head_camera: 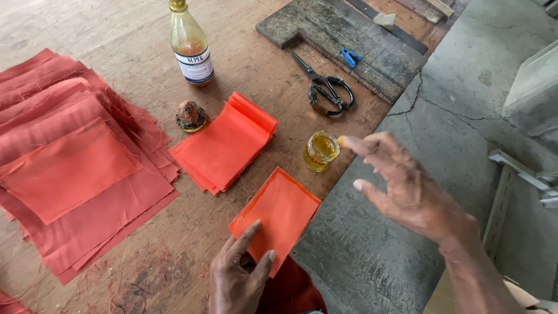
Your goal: The person picks up orange fabric pieces from a stack on the workbench, dips a finger into a jar of yellow adhesive, and rubs the glue along the edges of each piece. They fold and press the glued edges together and place the finished piece on a growing stack, repeating the cycle for multiple pieces.
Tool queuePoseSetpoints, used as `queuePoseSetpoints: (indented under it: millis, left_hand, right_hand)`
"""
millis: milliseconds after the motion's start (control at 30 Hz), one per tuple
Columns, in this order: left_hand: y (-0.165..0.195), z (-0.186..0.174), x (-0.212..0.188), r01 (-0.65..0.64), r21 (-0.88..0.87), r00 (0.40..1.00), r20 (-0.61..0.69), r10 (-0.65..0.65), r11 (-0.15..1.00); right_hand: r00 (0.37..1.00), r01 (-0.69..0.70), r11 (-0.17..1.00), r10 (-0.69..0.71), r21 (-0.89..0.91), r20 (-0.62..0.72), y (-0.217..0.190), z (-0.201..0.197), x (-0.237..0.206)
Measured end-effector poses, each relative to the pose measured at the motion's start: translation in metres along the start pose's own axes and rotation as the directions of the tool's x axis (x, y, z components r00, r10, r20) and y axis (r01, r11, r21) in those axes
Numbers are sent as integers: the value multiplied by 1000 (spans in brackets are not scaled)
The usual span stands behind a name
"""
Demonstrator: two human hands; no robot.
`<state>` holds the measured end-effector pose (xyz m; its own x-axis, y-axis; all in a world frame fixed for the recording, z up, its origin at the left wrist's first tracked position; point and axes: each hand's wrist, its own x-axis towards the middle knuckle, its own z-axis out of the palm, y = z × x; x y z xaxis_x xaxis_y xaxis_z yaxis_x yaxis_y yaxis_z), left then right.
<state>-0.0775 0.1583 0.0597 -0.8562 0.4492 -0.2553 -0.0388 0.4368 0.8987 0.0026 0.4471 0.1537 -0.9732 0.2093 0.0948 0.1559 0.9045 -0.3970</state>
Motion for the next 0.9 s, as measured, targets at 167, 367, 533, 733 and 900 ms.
queuePoseSetpoints:
  millis: [167, 367, 533, 733, 900]
  left_hand:
    - [2, -3, -1, -14, 66, 1000, 6, 14, 998]
    - [-1, -3, -3, -69, 74, 998, 5, 69, 995]
    - [0, -2, -3, -36, 114, 999, -19, 38, 993]
    - [-3, -3, -2, -48, 93, 998, -27, 50, 994]
    - [-4, -4, 0, -102, 84, 994, -24, 104, 991]
  right_hand:
    - [998, -53, 996, 49, 78, 45, 5, 17, 0]
    - [995, -51, 988, 38, -143, -89, -10, -29, -17]
    - [812, 17, 877, 269, 481, -518, -31, -42, -77]
    - [988, -150, 661, 127, 735, 87, -15, 78, -80]
    - [946, -323, 286, 125, 902, 299, 3, 135, -94]
